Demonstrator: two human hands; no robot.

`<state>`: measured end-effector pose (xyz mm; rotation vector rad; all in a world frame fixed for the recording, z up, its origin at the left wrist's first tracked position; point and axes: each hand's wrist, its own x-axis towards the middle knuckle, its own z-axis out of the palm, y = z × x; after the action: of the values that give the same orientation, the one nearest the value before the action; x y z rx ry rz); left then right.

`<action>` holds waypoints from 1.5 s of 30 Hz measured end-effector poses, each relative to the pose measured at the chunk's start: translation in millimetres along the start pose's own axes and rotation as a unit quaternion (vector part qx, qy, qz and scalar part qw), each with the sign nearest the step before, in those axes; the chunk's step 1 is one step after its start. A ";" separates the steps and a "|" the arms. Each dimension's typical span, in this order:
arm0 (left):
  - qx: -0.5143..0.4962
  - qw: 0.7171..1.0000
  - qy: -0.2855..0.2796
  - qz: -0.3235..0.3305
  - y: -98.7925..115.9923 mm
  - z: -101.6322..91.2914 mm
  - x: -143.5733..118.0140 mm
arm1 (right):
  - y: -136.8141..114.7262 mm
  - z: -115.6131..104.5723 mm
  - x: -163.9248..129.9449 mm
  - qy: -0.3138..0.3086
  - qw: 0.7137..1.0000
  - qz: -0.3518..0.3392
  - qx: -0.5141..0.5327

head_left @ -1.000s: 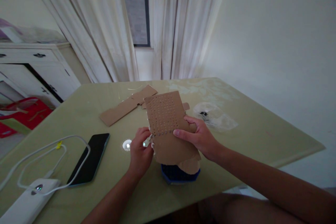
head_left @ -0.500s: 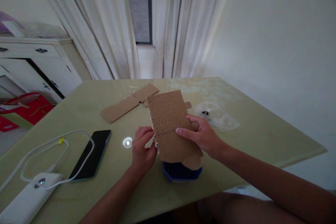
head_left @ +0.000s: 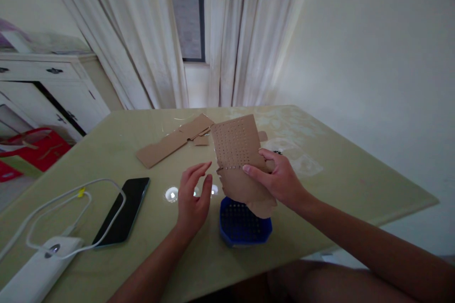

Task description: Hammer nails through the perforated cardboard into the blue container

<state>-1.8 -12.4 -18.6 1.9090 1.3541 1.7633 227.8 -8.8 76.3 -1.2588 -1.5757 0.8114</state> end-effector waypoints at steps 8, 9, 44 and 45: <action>-0.043 0.997 -0.011 0.063 2.1 -4.3 1.1 | -6.7 4.1 -4.2 -0.005 0.998 -0.025 -0.062; -0.040 0.997 -0.011 0.068 2.1 -5.1 1.2 | -6.5 4.8 -3.8 0.002 0.997 -0.024 -0.072; 0.261 0.938 -0.137 -0.185 -76.8 -25.1 43.1 | -10.2 -2.1 -3.8 0.027 0.971 0.133 0.198; 0.247 0.945 -0.130 -0.169 -73.0 -23.5 43.7 | -11.3 -1.5 -4.4 0.012 0.968 0.132 0.214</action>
<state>-62.6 49.9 -32.9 1.8867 2.0029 1.0363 225.4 -16.1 85.9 -1.1616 -1.1412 1.2269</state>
